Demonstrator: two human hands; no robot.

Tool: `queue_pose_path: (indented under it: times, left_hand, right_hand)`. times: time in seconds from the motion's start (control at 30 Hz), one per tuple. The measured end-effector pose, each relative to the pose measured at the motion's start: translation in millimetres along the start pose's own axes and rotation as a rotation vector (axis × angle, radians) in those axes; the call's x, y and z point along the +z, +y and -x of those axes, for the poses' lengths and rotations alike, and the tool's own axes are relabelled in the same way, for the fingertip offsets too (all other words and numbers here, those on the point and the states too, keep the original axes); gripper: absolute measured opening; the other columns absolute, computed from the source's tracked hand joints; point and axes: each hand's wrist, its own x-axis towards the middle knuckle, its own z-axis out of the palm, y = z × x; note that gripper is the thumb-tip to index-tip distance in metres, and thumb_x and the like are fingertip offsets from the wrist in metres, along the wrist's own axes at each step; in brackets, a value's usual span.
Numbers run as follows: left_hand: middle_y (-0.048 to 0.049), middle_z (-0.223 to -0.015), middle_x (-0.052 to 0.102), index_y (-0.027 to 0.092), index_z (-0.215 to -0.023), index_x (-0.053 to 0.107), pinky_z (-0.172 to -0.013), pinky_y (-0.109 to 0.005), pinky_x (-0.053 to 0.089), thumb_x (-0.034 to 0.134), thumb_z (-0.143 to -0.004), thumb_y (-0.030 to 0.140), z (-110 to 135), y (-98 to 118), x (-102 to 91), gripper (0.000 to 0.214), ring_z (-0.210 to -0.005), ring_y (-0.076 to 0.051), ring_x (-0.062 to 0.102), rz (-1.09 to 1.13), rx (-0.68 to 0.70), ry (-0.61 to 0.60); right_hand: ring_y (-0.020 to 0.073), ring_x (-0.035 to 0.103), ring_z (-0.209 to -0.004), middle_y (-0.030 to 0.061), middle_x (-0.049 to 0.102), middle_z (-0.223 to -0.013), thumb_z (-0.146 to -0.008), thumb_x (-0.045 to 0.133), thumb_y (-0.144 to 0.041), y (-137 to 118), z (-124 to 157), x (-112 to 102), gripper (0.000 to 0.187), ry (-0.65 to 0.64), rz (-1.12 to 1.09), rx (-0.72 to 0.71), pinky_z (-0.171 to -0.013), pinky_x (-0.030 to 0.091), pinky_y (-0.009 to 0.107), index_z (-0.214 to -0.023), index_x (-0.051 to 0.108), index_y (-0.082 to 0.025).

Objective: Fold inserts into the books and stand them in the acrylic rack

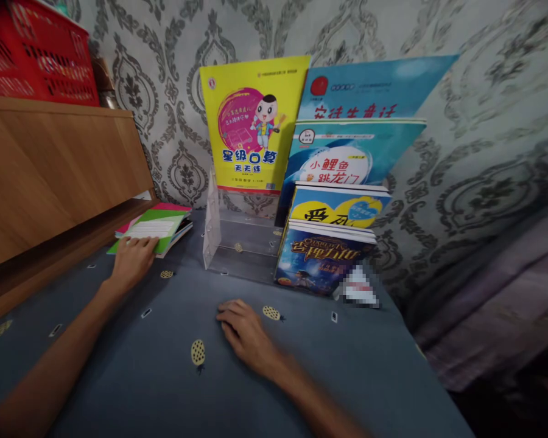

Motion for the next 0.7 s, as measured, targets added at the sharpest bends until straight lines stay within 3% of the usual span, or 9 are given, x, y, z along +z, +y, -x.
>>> queue_pose_path:
  times: [0.1,0.17,0.33,0.57,0.7]
  left_hand:
    - [-0.0205,-0.113,0.07,0.011,-0.126,0.065,-0.097,-0.055,0.041,0.051,-0.092,0.026,2.0,12.5,-10.1,0.04,-0.107,-0.038,0.063,-0.029,0.031,-0.016]
    - [-0.021,-0.124,0.066,0.013,-0.133,0.06,-0.1,-0.057,0.04,0.051,-0.091,0.027,3.2,16.0,-10.2,0.045,-0.116,-0.039,0.059,-0.026,0.033,-0.013]
    - [-0.0207,-0.152,0.047,0.015,-0.152,0.041,-0.103,-0.058,0.039,0.041,-0.088,0.01,6.5,13.3,2.8,0.065,-0.136,-0.04,0.044,-0.058,-0.017,-0.073]
    - [-0.0247,-0.146,0.051,0.012,-0.152,0.041,-0.095,-0.05,0.047,0.035,-0.091,0.007,11.8,30.1,-12.3,0.061,-0.123,-0.038,0.055,-0.089,-0.016,-0.149]
    - [-0.023,-0.141,0.055,0.017,-0.15,0.043,-0.097,-0.053,0.046,0.049,-0.094,0.024,13.0,30.7,-15.7,0.057,-0.124,-0.038,0.055,-0.019,0.035,-0.2]
  right_hand:
    - [0.023,0.065,-0.113,0.012,0.072,-0.115,-0.099,0.048,-0.017,-0.8,-0.1,-0.1,0.024,0.003,-0.001,-0.006,-0.098,0.055,0.043,-0.11,0.069,-0.019]
    - [0.0229,0.065,-0.112,0.012,0.072,-0.116,-0.099,0.048,-0.017,-2.1,-0.1,-0.4,0.024,0.01,0.0,-0.005,-0.098,0.055,0.043,-0.109,0.069,-0.019]
    - [0.0234,0.065,-0.113,0.012,0.072,-0.115,-0.097,0.051,-0.016,-5.0,0.0,-0.4,0.022,0.019,0.025,0.019,-0.1,0.054,0.043,-0.109,0.07,-0.019]
    - [0.023,0.065,-0.112,0.0125,0.072,-0.115,-0.098,0.05,-0.016,-2.7,0.8,0.4,0.023,0.006,0.043,0.002,-0.101,0.053,0.044,-0.109,0.07,-0.018]
    - [0.0229,0.065,-0.114,0.0124,0.072,-0.117,-0.098,0.051,-0.017,-3.6,1.6,0.3,0.024,0.014,0.061,0.006,-0.107,0.048,0.046,-0.112,0.07,-0.018]
